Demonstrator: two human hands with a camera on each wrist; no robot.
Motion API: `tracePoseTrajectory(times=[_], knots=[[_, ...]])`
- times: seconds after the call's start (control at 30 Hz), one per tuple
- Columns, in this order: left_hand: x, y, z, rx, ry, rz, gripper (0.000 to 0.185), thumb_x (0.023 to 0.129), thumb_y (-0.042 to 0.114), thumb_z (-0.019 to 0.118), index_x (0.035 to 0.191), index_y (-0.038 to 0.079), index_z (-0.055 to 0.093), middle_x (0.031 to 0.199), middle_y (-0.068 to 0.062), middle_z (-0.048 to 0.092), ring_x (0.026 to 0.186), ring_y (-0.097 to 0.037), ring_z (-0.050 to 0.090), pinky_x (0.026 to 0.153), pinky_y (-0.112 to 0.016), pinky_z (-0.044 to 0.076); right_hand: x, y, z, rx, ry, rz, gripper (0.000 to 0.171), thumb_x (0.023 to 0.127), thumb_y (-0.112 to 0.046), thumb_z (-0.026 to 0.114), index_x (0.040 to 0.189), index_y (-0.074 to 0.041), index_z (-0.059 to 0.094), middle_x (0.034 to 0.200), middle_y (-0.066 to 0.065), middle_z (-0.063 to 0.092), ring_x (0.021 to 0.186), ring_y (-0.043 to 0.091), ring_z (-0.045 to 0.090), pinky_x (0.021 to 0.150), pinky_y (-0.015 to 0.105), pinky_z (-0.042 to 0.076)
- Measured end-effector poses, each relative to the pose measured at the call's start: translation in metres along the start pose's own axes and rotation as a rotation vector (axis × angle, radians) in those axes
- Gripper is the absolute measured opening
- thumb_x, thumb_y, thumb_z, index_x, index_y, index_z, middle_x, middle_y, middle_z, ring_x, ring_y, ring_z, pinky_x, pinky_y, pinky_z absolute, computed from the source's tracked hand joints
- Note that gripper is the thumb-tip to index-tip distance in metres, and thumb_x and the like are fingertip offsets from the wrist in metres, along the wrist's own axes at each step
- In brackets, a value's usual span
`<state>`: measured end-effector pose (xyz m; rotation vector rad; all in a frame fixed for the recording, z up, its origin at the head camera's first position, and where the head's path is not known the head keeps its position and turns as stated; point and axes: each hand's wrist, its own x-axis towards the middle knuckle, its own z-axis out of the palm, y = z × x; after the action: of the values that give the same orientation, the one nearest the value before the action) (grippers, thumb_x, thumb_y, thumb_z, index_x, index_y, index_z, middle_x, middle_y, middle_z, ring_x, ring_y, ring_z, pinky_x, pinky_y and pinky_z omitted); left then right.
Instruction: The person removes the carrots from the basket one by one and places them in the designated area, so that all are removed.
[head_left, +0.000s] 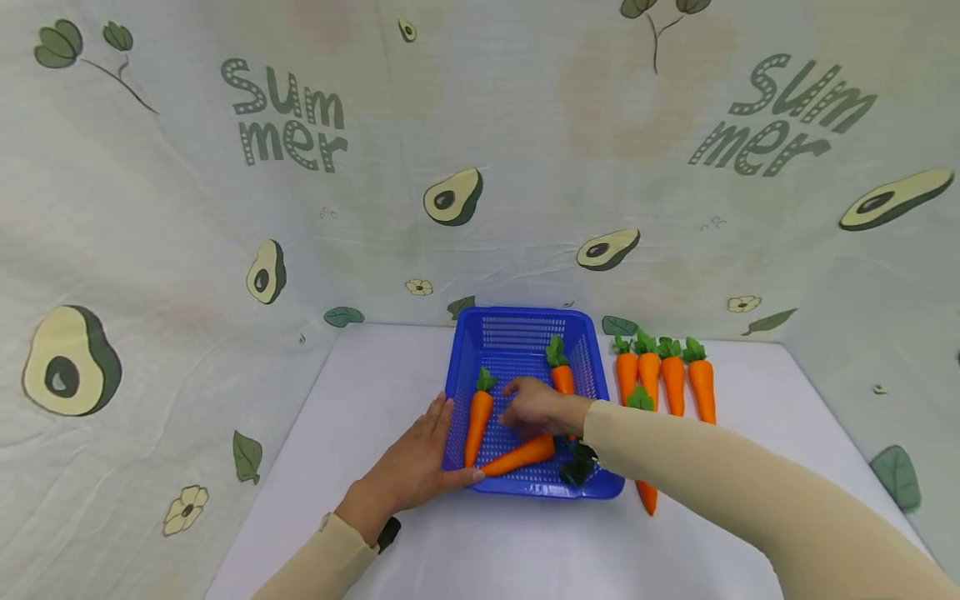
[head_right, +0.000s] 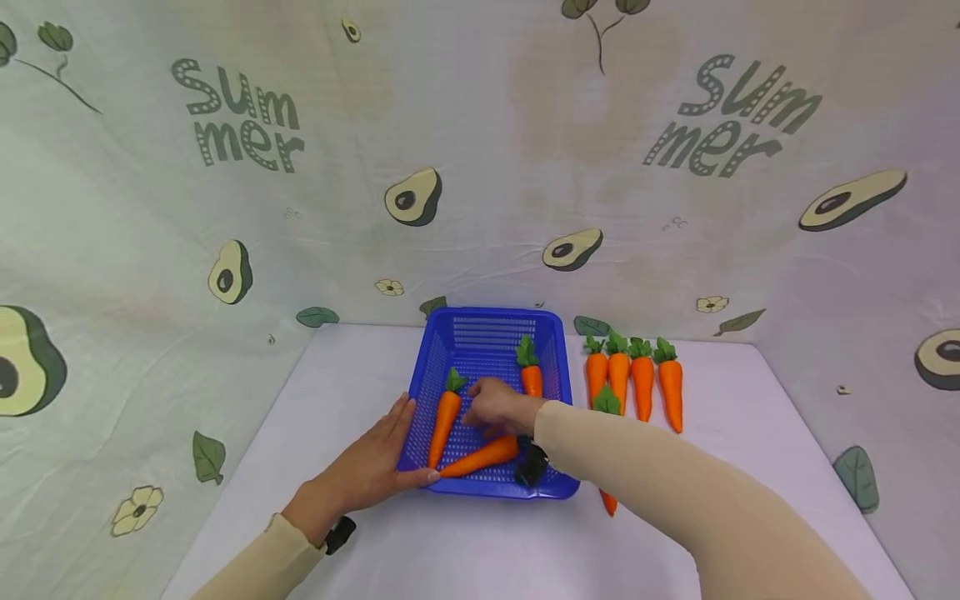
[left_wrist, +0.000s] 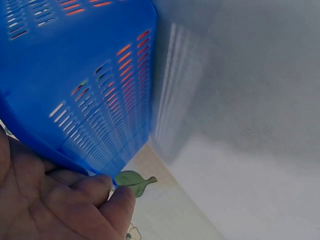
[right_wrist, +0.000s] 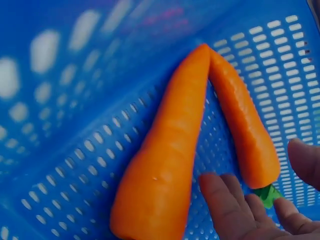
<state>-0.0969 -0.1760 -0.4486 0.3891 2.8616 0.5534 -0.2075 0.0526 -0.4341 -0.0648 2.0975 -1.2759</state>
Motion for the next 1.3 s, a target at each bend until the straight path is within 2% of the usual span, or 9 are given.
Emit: tracePoseTrajectory(times=[0.13,0.27,0.43,0.57,0.73,1.03,1.3], knots=[[0.001,-0.001,0.000,0.004,0.000,0.009,0.121,0.089,0.080,0.062,0.169,0.004,0.013,0.178,-0.016,0.007,0.159,-0.041,0.028,0.126,-0.055,0.033,0.008,0.000,0.000,0.018,-0.032,0.012,0.061,0.092,0.004,0.073,0.148,0.003,0.049,0.112,0.022,0.071,0.114,0.041,0.069,0.092,0.057,0.062],[0.000,-0.001,0.000,-0.001,0.001,0.010,0.121,0.089,0.080,0.062,0.169,0.004,0.013,0.178,-0.016,0.007,0.159,-0.041,0.028,0.126,-0.055,0.032,0.017,0.002,0.004,0.022,-0.047,0.003,0.064,0.091,0.004,0.075,0.149,0.002,0.047,0.109,0.022,0.070,0.109,0.039,0.070,0.085,0.055,0.064],[-0.001,0.000,0.001,-0.014,-0.005,0.020,0.120,0.090,0.078,0.063,0.169,0.003,0.012,0.178,-0.016,0.006,0.160,-0.041,0.026,0.127,-0.055,0.031,0.027,0.011,0.012,0.104,-0.068,-0.011,0.069,0.090,0.007,0.075,0.151,0.002,0.043,0.122,0.023,0.064,0.100,0.035,0.072,0.080,0.055,0.065],[-0.001,0.001,0.000,0.004,-0.013,0.021,0.121,0.090,0.081,0.060,0.169,0.003,0.011,0.178,-0.015,0.005,0.160,-0.041,0.026,0.127,-0.054,0.031,0.033,0.012,0.019,0.195,-0.084,-0.025,0.070,0.093,0.004,0.074,0.153,0.003,0.038,0.136,0.025,0.059,0.102,0.033,0.072,0.084,0.055,0.065],[0.000,0.001,-0.002,0.025,-0.020,0.010,0.122,0.089,0.083,0.057,0.169,0.004,0.011,0.178,-0.015,0.005,0.160,-0.040,0.027,0.127,-0.053,0.032,0.039,0.007,0.025,0.252,-0.080,-0.056,0.068,0.096,0.001,0.073,0.154,0.000,0.037,0.142,0.027,0.054,0.104,0.032,0.072,0.087,0.054,0.064],[0.001,0.002,-0.001,0.031,-0.006,0.023,0.120,0.090,0.081,0.059,0.169,0.003,0.014,0.178,-0.017,0.008,0.159,-0.041,0.028,0.126,-0.054,0.033,0.043,0.006,0.024,0.258,-0.041,-0.169,0.072,0.096,-0.007,0.076,0.157,-0.007,0.039,0.129,0.024,0.067,0.103,0.030,0.075,0.085,0.051,0.065],[-0.001,0.004,-0.004,0.144,0.016,0.043,0.119,0.091,0.084,0.054,0.167,-0.001,0.019,0.176,-0.021,0.016,0.162,-0.038,0.021,0.130,-0.053,0.025,0.035,-0.001,0.011,0.261,-0.022,-0.207,0.072,0.096,-0.008,0.076,0.159,-0.011,0.040,0.127,0.022,0.067,0.102,0.029,0.075,0.089,0.052,0.064]])
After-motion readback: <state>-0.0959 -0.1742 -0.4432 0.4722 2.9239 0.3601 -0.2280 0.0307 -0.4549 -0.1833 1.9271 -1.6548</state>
